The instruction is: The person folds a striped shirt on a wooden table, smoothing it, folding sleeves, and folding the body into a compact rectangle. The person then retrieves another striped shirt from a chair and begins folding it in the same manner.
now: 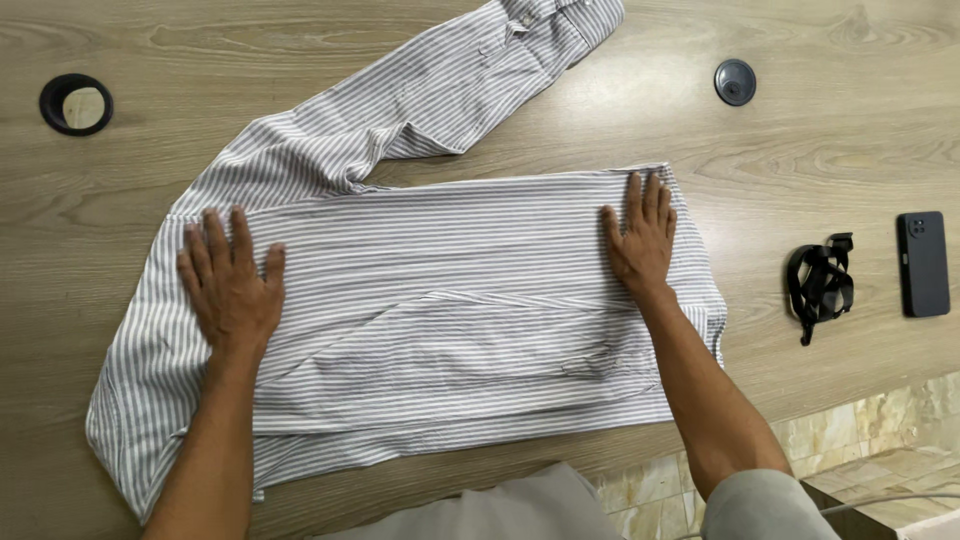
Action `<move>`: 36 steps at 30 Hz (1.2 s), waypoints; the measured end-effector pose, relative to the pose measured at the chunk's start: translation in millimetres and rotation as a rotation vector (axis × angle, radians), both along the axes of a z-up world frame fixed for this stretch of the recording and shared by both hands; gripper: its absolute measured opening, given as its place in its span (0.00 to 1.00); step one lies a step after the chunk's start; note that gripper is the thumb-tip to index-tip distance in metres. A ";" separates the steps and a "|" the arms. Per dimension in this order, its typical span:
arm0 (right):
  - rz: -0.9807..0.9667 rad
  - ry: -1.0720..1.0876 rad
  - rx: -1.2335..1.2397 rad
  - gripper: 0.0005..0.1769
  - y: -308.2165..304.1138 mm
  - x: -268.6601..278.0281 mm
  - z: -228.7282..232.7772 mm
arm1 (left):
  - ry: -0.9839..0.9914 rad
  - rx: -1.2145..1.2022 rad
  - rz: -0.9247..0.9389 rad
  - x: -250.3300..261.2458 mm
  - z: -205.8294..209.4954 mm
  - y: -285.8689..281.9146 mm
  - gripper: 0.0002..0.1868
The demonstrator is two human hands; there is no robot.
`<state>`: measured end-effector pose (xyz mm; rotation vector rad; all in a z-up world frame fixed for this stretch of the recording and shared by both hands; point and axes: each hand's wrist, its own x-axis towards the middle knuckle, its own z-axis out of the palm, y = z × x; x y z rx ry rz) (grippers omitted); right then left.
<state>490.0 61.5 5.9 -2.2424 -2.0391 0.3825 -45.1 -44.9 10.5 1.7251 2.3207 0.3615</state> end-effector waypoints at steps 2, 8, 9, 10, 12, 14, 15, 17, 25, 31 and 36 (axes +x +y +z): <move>-0.036 0.011 -0.006 0.45 -0.1 13.1 -0.6 | -0.017 -0.009 0.078 -10.1 4.3 -3.5 0.40; -0.038 0.068 0.025 0.45 -33.0 11.7 11.0 | -0.035 0.090 0.030 8.5 19.3 -34.7 0.38; -0.012 0.078 0.039 0.44 -43.6 0.4 11.9 | -0.021 0.117 -0.038 23.0 20.7 -40.7 0.36; 0.014 0.086 0.050 0.43 -56.4 -12.1 14.0 | -0.008 0.142 -0.107 40.9 21.7 -47.0 0.35; 0.151 0.109 0.102 0.40 -85.4 -39.3 20.1 | -0.037 0.185 -0.209 81.6 24.8 -56.1 0.34; 0.247 0.166 0.085 0.39 -121.0 -64.4 28.6 | -0.040 0.191 -0.339 120.6 30.5 -70.1 0.32; 0.282 0.174 0.092 0.39 -138.8 -76.1 32.9 | -0.038 0.163 -0.389 137.7 33.6 -79.5 0.31; 0.349 0.189 0.099 0.38 -172.1 -95.4 40.5 | -0.036 0.149 -0.475 164.0 40.3 -101.0 0.31; 0.464 0.005 0.079 0.38 -230.4 -91.1 28.7 | 0.041 0.150 -0.622 156.4 22.6 -152.7 0.34; 0.434 -0.032 0.135 0.37 -235.2 -59.7 4.0 | 0.072 0.179 -0.611 149.4 5.0 -162.4 0.33; 0.404 0.012 0.198 0.41 -236.7 -43.0 -4.4 | 0.112 0.128 -0.496 138.9 -1.7 -187.4 0.35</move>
